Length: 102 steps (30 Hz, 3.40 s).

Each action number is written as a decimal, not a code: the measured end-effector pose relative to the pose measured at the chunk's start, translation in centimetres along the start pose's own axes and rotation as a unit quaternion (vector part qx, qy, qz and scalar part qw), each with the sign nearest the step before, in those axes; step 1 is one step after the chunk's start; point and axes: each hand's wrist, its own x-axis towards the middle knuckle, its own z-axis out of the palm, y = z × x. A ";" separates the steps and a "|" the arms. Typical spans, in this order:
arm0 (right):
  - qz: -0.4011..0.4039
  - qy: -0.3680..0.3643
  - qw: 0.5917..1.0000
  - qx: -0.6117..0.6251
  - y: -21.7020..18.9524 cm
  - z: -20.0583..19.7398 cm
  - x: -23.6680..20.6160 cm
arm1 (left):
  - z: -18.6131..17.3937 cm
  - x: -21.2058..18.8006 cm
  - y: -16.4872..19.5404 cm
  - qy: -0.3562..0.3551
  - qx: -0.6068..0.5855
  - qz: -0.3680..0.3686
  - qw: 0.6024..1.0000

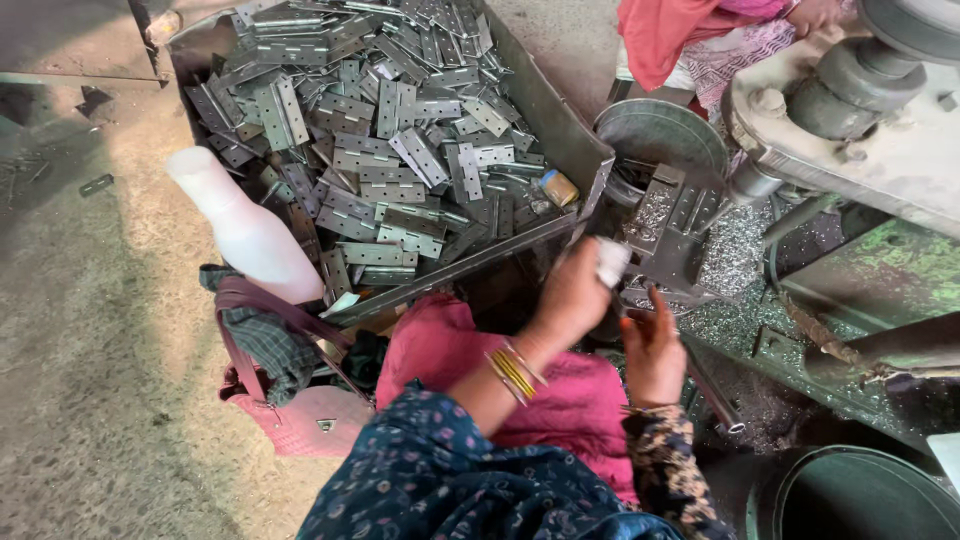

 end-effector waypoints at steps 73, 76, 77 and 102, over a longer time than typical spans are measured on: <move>0.253 -0.144 0.907 -0.305 17.2 -2.1 -6.2 | 16.3 5.0 -0.9 -0.095 0.368 0.152 0.912; 0.218 -0.177 0.920 -0.273 17.9 -2.8 -5.7 | 16.2 5.7 -0.8 -0.156 0.359 0.151 0.908; 0.226 -0.189 0.907 -0.300 18.1 -3.0 -5.4 | 16.2 6.1 -0.7 -0.172 0.370 0.144 0.902; 0.249 -0.239 0.880 -0.325 16.7 -3.9 -4.6 | 16.3 8.6 0.8 -0.062 0.368 0.144 0.917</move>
